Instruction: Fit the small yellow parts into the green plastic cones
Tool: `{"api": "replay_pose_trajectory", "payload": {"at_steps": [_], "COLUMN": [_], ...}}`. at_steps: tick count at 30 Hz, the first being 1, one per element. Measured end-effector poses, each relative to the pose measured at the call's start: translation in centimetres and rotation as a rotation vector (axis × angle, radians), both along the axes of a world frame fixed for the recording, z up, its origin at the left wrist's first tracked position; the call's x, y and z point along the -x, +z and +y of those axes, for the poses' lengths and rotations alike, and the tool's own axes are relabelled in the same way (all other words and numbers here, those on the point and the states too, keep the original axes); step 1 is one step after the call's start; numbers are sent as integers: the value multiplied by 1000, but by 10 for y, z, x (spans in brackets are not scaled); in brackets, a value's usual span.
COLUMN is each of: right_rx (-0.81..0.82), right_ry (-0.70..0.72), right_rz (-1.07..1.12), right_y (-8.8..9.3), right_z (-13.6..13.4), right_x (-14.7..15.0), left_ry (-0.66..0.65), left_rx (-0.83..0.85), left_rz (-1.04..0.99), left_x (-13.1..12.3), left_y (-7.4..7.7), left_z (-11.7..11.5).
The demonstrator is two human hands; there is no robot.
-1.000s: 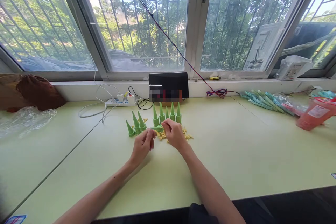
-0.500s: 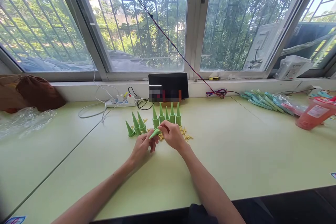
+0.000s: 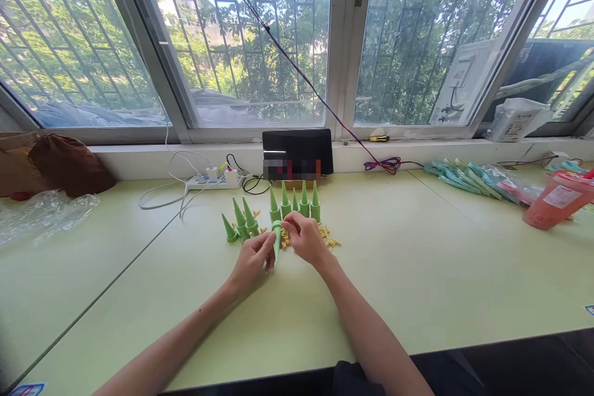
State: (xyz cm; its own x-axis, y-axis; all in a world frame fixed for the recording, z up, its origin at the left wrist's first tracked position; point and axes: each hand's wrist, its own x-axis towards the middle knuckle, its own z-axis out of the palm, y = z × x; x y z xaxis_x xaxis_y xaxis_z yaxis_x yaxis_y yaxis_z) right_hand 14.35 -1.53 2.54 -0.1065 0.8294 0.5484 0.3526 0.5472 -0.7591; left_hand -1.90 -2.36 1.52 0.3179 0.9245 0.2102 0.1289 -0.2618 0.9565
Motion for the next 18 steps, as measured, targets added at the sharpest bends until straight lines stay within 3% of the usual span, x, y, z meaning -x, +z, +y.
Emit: {"api": "replay_pose_trajectory", "payload": {"at_steps": [18], "right_rx": [9], "right_ry": [-4], "right_rz": [18], "right_y": [0], "right_z": [0], "right_x": [0], "left_ry": [30], "left_rx": [-109], "left_rz": [98], "left_x": [2], "left_y": [-7], "left_z": [1]}}
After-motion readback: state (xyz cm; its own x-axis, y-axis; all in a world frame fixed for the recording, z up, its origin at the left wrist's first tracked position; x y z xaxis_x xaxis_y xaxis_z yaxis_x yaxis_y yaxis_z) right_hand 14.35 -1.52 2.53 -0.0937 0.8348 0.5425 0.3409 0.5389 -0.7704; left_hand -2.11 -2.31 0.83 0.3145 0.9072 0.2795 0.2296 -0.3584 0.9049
